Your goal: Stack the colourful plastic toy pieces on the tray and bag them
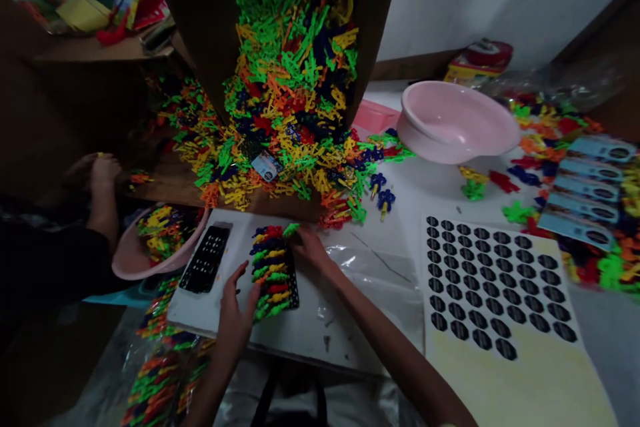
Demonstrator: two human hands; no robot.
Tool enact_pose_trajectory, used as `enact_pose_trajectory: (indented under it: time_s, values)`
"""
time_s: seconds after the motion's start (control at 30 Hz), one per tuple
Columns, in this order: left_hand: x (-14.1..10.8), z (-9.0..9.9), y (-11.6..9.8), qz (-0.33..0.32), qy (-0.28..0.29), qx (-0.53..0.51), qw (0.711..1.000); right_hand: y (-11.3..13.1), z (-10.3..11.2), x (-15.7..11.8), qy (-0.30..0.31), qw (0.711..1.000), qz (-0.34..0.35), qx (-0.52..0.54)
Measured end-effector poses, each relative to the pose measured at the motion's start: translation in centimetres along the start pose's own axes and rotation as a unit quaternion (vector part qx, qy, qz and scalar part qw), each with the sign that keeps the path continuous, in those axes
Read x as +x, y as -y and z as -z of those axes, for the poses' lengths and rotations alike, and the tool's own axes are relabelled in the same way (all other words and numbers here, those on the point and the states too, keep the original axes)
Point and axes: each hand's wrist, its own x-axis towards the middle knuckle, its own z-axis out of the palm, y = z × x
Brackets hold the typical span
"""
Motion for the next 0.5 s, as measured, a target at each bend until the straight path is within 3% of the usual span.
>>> enact_pose_trajectory:
  time_s: [0.1, 0.23, 0.37, 0.5]
  values:
    - [1.3, 0.1, -2.0, -0.110, -0.046, 0.105, 0.987, 0.1, -0.2, -0.1, -0.007, 0.999, 0.010, -0.032]
    - [5.1, -0.3, -5.8, -0.241, 0.022, 0.215, 0.946, 0.2, -0.5, 0.2, -0.007, 0.999, 0.023, -0.031]
    - [8.3, -1.5, -8.3, -0.270, 0.084, 0.319, 0.904, -0.4, -0.7, 0.4, 0.003, 1.000, 0.022, -0.022]
    - [9.2, -1.8, -7.9, -0.298, 0.104, 0.338, 0.887, -0.9, -1.0, 0.2, -0.001, 0.999, 0.037, -0.037]
